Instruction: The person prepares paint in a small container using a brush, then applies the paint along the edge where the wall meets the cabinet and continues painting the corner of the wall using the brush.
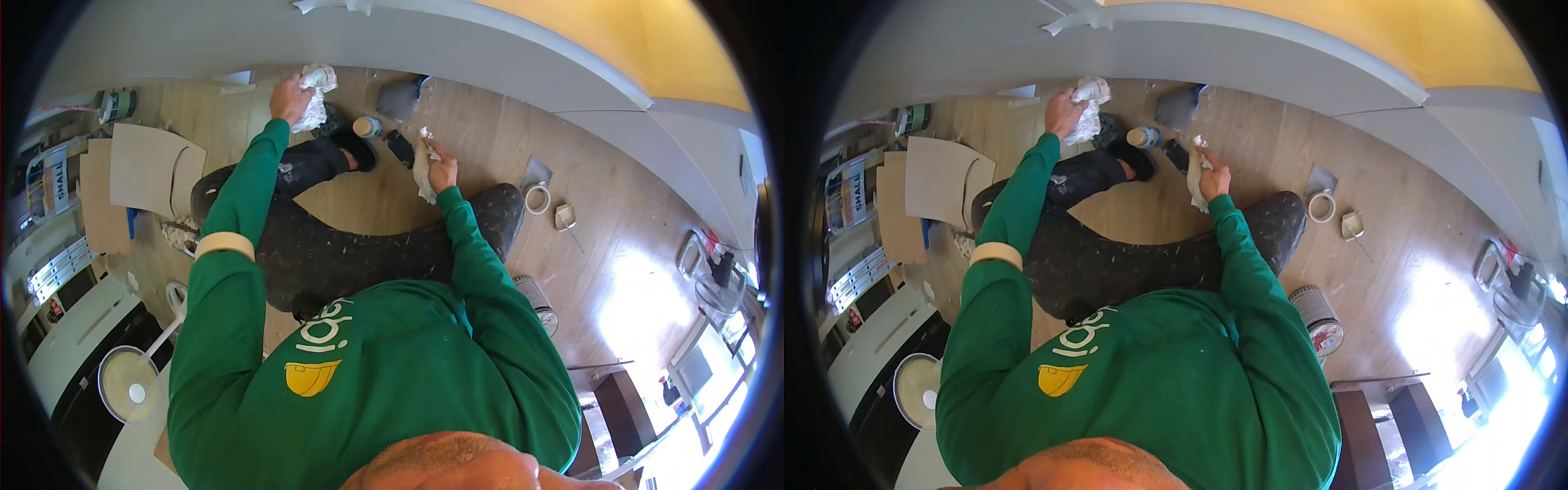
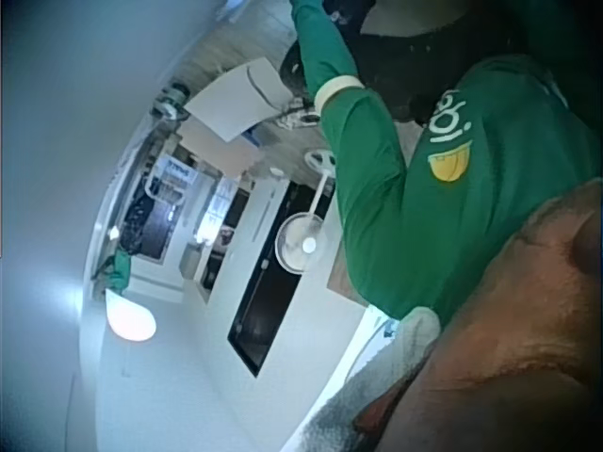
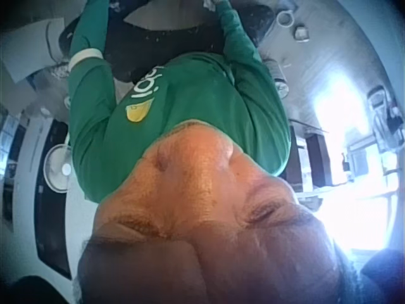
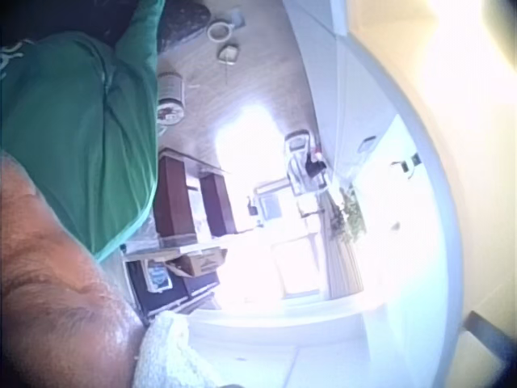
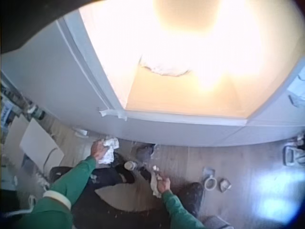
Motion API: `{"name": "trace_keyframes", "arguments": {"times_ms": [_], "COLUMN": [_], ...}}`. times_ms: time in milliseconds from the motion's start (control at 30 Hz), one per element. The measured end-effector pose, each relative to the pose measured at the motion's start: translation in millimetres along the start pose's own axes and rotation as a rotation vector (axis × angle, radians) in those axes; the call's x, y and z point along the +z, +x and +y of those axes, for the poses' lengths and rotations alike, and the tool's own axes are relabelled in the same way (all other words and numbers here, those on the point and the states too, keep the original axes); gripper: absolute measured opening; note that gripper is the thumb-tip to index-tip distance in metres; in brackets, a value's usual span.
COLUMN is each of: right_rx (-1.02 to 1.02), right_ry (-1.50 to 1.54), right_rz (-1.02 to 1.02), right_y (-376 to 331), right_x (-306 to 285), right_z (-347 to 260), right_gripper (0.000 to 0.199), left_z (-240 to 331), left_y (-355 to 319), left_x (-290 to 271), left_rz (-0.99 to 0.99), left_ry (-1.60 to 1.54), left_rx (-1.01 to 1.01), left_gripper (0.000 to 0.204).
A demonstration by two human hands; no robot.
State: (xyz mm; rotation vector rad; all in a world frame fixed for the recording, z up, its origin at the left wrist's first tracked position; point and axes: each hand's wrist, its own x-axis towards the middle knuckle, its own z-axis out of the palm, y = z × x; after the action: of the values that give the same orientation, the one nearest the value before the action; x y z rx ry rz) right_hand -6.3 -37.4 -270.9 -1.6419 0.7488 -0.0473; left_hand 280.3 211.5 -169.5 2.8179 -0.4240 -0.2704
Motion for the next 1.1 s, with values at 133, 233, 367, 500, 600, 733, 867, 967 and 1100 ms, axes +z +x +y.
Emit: {"name": "trace_keyframes", "arguments": {"times_ms": [133, 233, 367, 500, 600, 733, 867, 967, 1100], "right_rx": [0.058, 0.122, -0.133, -0.357, -0.523, -0.692, -0.813, -0.725, -0.624], "right_ry": [-0.046, -0.118, -0.335, -0.588, -0.702, -0.473, -0.513, -0.527, -0.584], "right_rz": [0.099, 0.101, -0.081, -0.052, -0.059, -0.083, -0.141, -0.067, 0.094], "right_y": [0.2, -15.7, -33.9, -44.3, -56.4, -62.1, -77.3, -83.6, -80.4], "right_x": [-26.9, -29.4, -3.6, 6.1, 8.5, -8.9, -31.6, -28.7, -25.1], "right_z": [-0.2, 2.1, -3.7, -58.5, -109.5, -123.5, -141.5, -137.4, -130.5], "right_gripper": [0.045, 0.041, 0.052, 0.075, 0.085, 0.080, 0.076, 0.073, 0.067], "left_z": [43.0, 62.9, 52.4, 102.6, 144.7, 181.9, 182.4, 175.0, 182.6], "left_y": [-13.1, -56.8, -65.1, -90.1, -115.4, -149.4, -162.8, -166.4, -162.0], "left_x": [15.8, 49.6, 82.5, 10.2, -58.6, -117.2, -128.3, -110.3, -115.3], "left_rz": [-0.160, -0.299, -0.531, -0.560, -0.549, -0.430, -0.483, -0.255, -0.530], "left_ry": [0.151, -0.004, 0.148, 0.094, -0.101, -0.245, -0.141, -0.224, -0.885], "left_rx": [0.149, 0.585, 0.520, 0.607, 0.647, 0.966, 1.000, 0.851, -0.235], "left_gripper": [0.068, 0.057, 0.028, 0.028, 0.036, 0.048, 0.044, 0.037, 0.028]}}
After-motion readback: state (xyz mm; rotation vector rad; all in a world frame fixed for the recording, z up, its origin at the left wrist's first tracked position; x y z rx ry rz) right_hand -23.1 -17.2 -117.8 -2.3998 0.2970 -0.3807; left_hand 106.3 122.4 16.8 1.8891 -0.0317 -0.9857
